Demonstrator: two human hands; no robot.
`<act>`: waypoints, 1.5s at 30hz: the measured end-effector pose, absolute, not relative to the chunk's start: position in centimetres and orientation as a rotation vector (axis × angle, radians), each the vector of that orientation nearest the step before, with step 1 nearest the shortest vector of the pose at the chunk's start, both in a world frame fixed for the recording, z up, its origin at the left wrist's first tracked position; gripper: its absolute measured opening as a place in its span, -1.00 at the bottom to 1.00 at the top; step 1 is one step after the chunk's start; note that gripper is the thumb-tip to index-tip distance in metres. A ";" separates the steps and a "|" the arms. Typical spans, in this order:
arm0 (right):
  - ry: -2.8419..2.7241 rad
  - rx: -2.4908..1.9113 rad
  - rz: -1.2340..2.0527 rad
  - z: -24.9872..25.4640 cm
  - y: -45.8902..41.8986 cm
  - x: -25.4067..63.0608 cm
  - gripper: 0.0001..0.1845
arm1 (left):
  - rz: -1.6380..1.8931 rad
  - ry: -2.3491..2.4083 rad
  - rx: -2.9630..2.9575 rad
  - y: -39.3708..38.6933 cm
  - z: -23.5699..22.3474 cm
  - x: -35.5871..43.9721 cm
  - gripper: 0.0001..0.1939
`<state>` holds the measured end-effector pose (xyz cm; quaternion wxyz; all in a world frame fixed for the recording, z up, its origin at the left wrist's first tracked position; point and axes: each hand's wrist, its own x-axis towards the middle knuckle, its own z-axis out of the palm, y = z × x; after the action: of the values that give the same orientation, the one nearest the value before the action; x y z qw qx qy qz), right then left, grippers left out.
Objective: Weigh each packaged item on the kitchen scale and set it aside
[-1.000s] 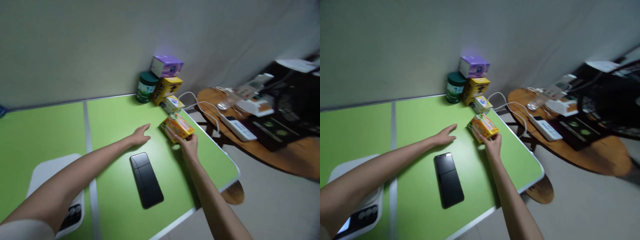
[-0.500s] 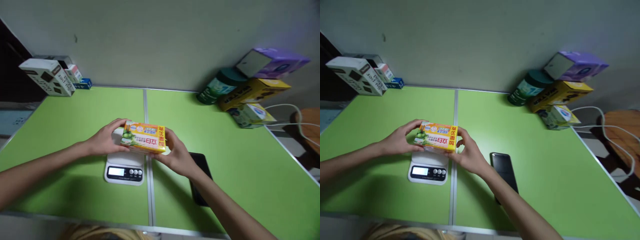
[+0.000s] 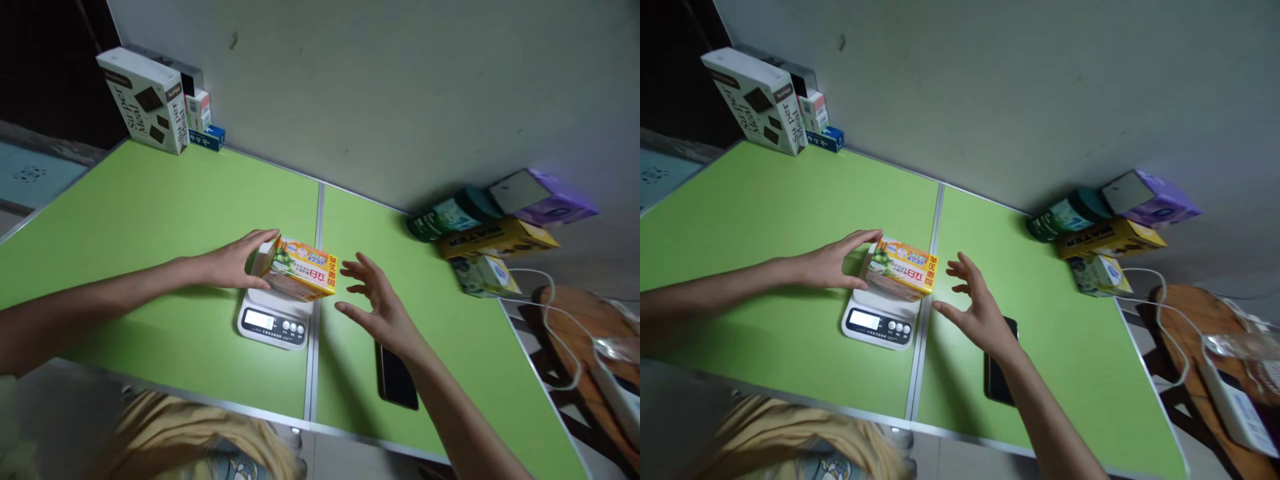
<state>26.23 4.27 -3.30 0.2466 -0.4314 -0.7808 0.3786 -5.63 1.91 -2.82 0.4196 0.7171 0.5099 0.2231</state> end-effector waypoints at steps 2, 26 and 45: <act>-2.110 -1.225 1.043 -2.3 3.8 26.4 -0.18 | 0.557 1.274 1.808 1.8 -3.0 -5.9 -0.01; -2.175 -1.142 0.995 -3.0 20.4 1.5 -0.25 | 1.457 1.898 1.385 9.6 -11.1 -18.7 -0.25; -2.214 -1.071 1.028 -8.6 31.7 -11.1 -0.09 | 1.213 2.594 1.061 20.6 -11.6 -23.8 -0.05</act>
<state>-11.07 31.69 -8.59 0.2357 -0.3904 -0.8072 0.3748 -23.85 20.59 -11.63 0.0436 0.3472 0.8486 0.3969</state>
